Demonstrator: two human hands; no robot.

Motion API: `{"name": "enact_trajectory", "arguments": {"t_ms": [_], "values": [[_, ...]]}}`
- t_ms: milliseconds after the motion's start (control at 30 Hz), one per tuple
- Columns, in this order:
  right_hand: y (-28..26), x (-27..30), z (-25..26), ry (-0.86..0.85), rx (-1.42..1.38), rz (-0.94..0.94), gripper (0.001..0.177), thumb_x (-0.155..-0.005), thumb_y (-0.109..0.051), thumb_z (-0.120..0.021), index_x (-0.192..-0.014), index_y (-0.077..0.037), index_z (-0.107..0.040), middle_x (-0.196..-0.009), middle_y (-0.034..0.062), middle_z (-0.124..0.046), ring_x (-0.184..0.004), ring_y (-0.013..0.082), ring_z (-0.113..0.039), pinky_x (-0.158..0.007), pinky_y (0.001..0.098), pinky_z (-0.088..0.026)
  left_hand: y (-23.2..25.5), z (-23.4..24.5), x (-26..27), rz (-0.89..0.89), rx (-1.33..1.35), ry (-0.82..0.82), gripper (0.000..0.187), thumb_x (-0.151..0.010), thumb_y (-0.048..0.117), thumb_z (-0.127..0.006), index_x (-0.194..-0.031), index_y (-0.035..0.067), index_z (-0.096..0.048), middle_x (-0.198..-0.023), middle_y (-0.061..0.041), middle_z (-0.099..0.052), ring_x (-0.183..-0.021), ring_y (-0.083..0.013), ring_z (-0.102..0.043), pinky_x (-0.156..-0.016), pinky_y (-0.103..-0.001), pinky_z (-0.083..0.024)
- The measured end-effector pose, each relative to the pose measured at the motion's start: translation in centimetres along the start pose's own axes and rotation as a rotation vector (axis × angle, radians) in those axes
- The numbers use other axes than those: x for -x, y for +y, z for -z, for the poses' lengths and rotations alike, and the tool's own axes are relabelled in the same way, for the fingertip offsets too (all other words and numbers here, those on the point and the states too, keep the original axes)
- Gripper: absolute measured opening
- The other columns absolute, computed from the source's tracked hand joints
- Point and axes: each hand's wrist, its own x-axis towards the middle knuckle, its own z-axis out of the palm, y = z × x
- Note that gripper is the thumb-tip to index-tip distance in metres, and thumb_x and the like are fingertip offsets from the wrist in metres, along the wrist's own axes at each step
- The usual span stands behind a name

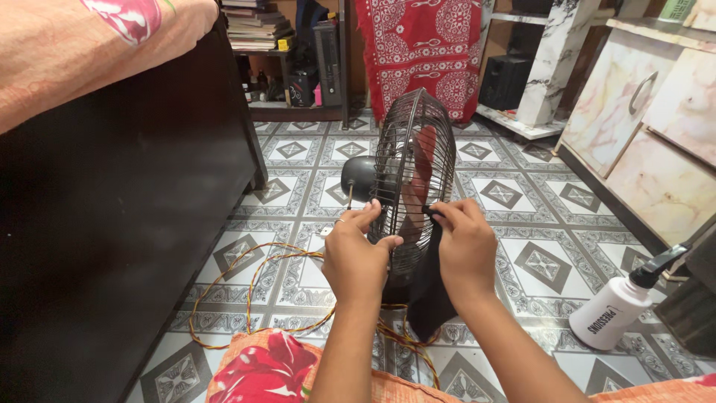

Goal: The person wipes the front grill and motor housing of a standing fan using a black cloth. They rotate the fan head to access different areas and continue wiping the grill and base throughout the clip.

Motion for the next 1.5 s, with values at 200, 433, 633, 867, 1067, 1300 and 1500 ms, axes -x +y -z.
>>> {"name": "enact_trajectory", "arguments": {"t_ms": [200,433,633,867,1067,1300,1500], "values": [[-1.4,0.2,-0.1,-0.082,0.036,0.254,0.025,-0.085,0.005,-0.065,-0.107,-0.003,-0.073,-0.1,0.0114,-0.068,-0.092,0.0327,-0.069,-0.078,0.0432,-0.054,0.6,-0.1,0.0,0.021,-0.057,-0.022,0.059,-0.063,0.021,-0.092,-0.119,0.028,-0.075,-0.117,0.011,-0.071,-0.098,-0.0192,-0.072,-0.079,-0.039,-0.055],[1.3,0.2,1.0,-0.073,0.095,0.548,0.043,-0.076,0.009,-0.061,-0.115,-0.004,-0.072,-0.109,0.0138,-0.068,-0.101,0.0346,-0.069,-0.088,0.0419,-0.055,0.1,-0.1,-0.2,-0.059,-0.045,0.025,0.059,-0.059,0.021,-0.093,-0.116,0.027,-0.077,-0.115,0.01,-0.072,-0.102,-0.0209,-0.07,-0.08,-0.04,-0.055],[7.4,0.2,2.0,-0.111,0.024,-0.179,0.019,-0.085,-0.007,-0.076,-0.103,-0.011,-0.081,-0.096,0.0101,-0.075,-0.088,0.0286,-0.073,-0.082,0.0359,-0.054,0.2,-0.3,-0.1,-0.035,-0.04,0.026,0.059,-0.06,0.022,-0.092,-0.116,0.028,-0.077,-0.116,0.011,-0.072,-0.102,-0.0193,-0.071,-0.079,-0.04,-0.055],[5.2,-0.5,1.3,0.108,-0.288,-0.141,0.013,-0.093,-0.008,-0.073,-0.106,-0.007,-0.076,-0.101,0.0082,-0.073,-0.092,0.0225,-0.07,-0.084,0.0323,-0.052,-0.2,-0.4,-0.4,-0.127,-0.002,0.071,0.066,-0.053,0.02,-0.095,-0.116,0.018,-0.076,-0.124,0.001,-0.07,-0.107,-0.0266,-0.068,-0.086,-0.04,-0.053],[-0.4,-1.6,0.7,-0.033,-0.279,0.297,0.021,-0.085,-0.001,-0.073,-0.105,-0.008,-0.077,-0.105,0.0073,-0.069,-0.098,0.0249,-0.069,-0.086,0.0354,-0.055,-0.5,-1.1,-1.6,-0.276,0.039,0.124,0.067,-0.051,0.015,-0.095,-0.114,0.007,-0.075,-0.135,-0.009,-0.065,-0.118,-0.0295,-0.065,-0.098,-0.039,-0.051],[2.2,0.0,-0.4,0.055,-0.114,0.374,0.022,-0.084,-0.001,-0.075,-0.105,-0.007,-0.075,-0.105,0.0089,-0.07,-0.099,0.03,-0.068,-0.086,0.039,-0.054,-0.6,-0.1,-2.6,-0.402,0.109,0.18,0.052,-0.061,0.011,-0.09,-0.11,0.006,-0.076,-0.13,-0.01,-0.07,-0.117,-0.0298,-0.068,-0.099,-0.038,-0.052],[7.4,0.0,-0.1,-0.008,-0.125,-0.112,0.015,-0.085,-0.004,-0.078,-0.099,-0.003,-0.075,-0.095,0.0102,-0.074,-0.085,0.0247,-0.073,-0.077,0.0341,-0.055,-0.5,-1.0,-2.4,-0.412,0.129,0.133,0.051,-0.07,0.016,-0.088,-0.117,0.006,-0.074,-0.131,-0.01,-0.07,-0.117,-0.0305,-0.068,-0.099,-0.038,-0.051]]}}
